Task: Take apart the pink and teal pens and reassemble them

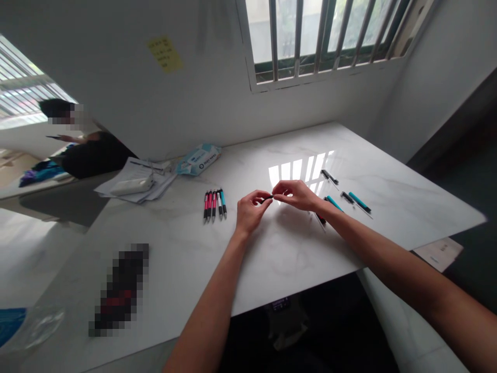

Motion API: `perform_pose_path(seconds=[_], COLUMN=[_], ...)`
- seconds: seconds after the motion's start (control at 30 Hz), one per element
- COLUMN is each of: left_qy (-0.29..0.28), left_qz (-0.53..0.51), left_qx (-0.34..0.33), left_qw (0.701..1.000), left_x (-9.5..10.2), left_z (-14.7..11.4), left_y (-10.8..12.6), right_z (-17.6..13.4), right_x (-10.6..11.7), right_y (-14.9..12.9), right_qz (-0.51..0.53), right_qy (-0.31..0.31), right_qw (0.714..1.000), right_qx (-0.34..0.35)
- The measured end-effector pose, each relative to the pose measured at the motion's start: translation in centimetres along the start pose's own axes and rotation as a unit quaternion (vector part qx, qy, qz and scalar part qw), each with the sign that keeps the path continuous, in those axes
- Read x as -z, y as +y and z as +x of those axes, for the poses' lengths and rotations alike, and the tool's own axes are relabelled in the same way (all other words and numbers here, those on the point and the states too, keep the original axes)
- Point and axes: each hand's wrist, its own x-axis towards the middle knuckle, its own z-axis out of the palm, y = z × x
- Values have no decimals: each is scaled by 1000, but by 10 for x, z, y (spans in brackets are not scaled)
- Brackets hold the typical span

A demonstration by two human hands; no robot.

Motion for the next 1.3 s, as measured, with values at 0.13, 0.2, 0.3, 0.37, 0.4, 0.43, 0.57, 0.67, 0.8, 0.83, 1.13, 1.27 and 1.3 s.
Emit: perform_pose_path(seconds=[0.13,0.2,0.3,0.37,0.4,0.43,0.57,0.67,0.8,0.83,1.13,1.27,1.3], left_qy=[-3,-9,-16,-16,-15,-16,-26,-32,-4,11,19,15,14], left_qz=[-6,-12,-18,-22,-24,-25,-26,-28,-116,-159,-393,-376,-370], left_qx=[-5,-5,-1,3,4,5,7,10,48,66,185,205,206], left_qw=[1000,1000,1000,1000,1000,1000,999,999,992,985,900,904,906], left_x=[0,-1,-1,-2,-2,-2,-1,0,-4,-6,-6,-2,-2], left_z=[0,-1,-1,-1,-1,-1,-1,-1,1,2,4,2,2], left_y=[-2,-3,-3,-4,-4,-4,-4,-5,-6,-6,-2,-3,-3], right_z=[-2,-2,-2,-3,-3,-3,-4,-4,-5,-5,-21,-56,-66], right_x=[4,5,6,6,6,6,7,6,0,-2,28,68,76], right_y=[-3,-4,-4,-3,-3,-2,-1,-1,-2,-3,-29,-38,-38], right_qz=[-55,-60,-75,-92,-93,-90,-94,-112,-99,-91,-170,-248,-265], right_qy=[-7,-7,-9,-12,-16,-19,-25,-26,-13,-6,-10,-52,-73], right_qw=[998,998,997,996,996,996,995,993,995,996,984,967,961], right_qx=[-11,4,9,-1,-3,-1,2,-19,-21,-20,59,36,22])
